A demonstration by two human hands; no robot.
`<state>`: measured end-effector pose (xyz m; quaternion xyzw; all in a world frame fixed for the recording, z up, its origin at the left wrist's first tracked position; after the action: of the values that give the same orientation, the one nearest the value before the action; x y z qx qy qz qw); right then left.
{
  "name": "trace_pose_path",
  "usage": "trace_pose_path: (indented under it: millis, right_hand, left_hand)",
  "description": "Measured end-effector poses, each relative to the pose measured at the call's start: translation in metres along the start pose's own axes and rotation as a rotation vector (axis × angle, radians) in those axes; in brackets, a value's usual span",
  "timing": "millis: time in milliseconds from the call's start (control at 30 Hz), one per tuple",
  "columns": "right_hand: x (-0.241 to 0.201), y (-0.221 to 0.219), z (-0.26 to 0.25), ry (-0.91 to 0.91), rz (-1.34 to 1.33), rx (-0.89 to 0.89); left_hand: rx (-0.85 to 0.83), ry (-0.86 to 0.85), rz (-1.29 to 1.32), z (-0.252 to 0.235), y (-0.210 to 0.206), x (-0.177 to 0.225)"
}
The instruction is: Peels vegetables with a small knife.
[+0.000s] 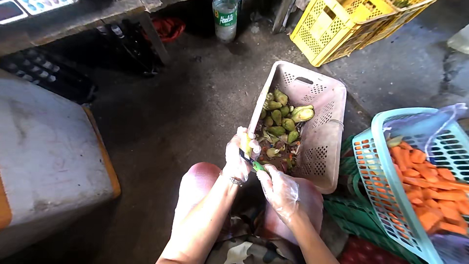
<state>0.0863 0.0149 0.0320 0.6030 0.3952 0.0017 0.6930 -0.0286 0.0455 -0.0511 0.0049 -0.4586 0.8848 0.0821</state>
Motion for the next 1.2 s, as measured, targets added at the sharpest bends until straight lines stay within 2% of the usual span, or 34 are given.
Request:
trace_pose_path:
  millis: [167, 333, 500, 567, 600, 667, 700, 733, 767, 800, 867, 900, 967, 1067, 1133, 1200]
  right_hand:
    - [0.016, -0.008, -0.014, -0.104, 0.002, -0.108]
    - [0.03, -0.012, -0.028, -0.226, -0.004, -0.262]
    - [0.045, -0.013, -0.034, -0.314, -0.083, -0.257]
    - [0.054, -0.012, -0.029, -0.387, -0.347, -0.15]
    - [0.061, -0.015, -0.027, -0.406, -0.596, -0.021]
    - [0.066, -0.028, -0.023, -0.474, -1.329, 0.158]
    - [0.067, -0.033, -0.022, -0.506, -1.586, 0.176]
    - [0.069, -0.039, -0.019, -0.561, -1.688, 0.174]
    - [0.071, -0.041, -0.015, -0.589, -1.659, 0.159]
    - [0.073, -0.037, -0.012, -0.576, -1.495, 0.148]
    - [0.069, -0.011, -0.008, -0.466, -0.82, 0.127]
    - [0.057, 0.002, -0.007, -0.381, -0.506, 0.058]
    - [0.028, 0.011, -0.007, -0.175, -0.171, -0.035]
    - [0.001, 0.013, -0.001, 0.049, 0.027, -0.004]
    - [-0.004, 0.016, 0.0, 0.082, 0.085, -0.019]
    - [0.0, 0.015, -0.002, 0.027, 0.1, -0.1]
  left_hand:
    - [0.074, -0.033, -0.021, 0.001, -0.001, -0.001]
    - [0.057, -0.022, 0.004, -0.006, 0.0, -0.002]
    - [0.031, -0.035, -0.171, -0.007, -0.003, -0.003]
    - [-0.011, 0.002, -0.146, -0.011, -0.005, -0.006]
    - [-0.035, 0.029, -0.112, -0.013, -0.007, -0.007]
    - [-0.076, 0.055, -0.047, -0.017, -0.01, -0.005]
    - [-0.094, 0.051, -0.022, -0.018, -0.01, -0.003]
    - [-0.101, 0.048, -0.004, -0.018, -0.01, -0.002]
    - [-0.09, 0.043, 0.007, -0.018, -0.009, -0.001]
    - [-0.071, 0.038, 0.017, -0.017, -0.009, -0.001]
    - [-0.049, 0.029, 0.011, -0.017, -0.009, 0.0]
    - [-0.056, 0.023, -0.006, -0.016, -0.008, 0.001]
    - [-0.054, -0.027, -0.075, -0.015, -0.007, 0.006]
    - [-0.083, 0.021, 0.081, -0.014, -0.009, 0.004]
    - [-0.081, 0.041, 0.145, -0.013, -0.008, 0.003]
    - [-0.058, 0.041, 0.127, -0.011, -0.007, 0.002]
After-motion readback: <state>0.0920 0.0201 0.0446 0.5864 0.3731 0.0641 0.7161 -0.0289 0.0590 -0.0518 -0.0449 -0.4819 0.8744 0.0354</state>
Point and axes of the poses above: each hand's wrist, its own z-axis away from the middle knuckle, its own y-axis out of the back of the hand, x = y × z, the point moved 10 cm from there along -z, towards the middle knuckle, and after that the axes turned 12 degrees about y, right-handed, at the moved point
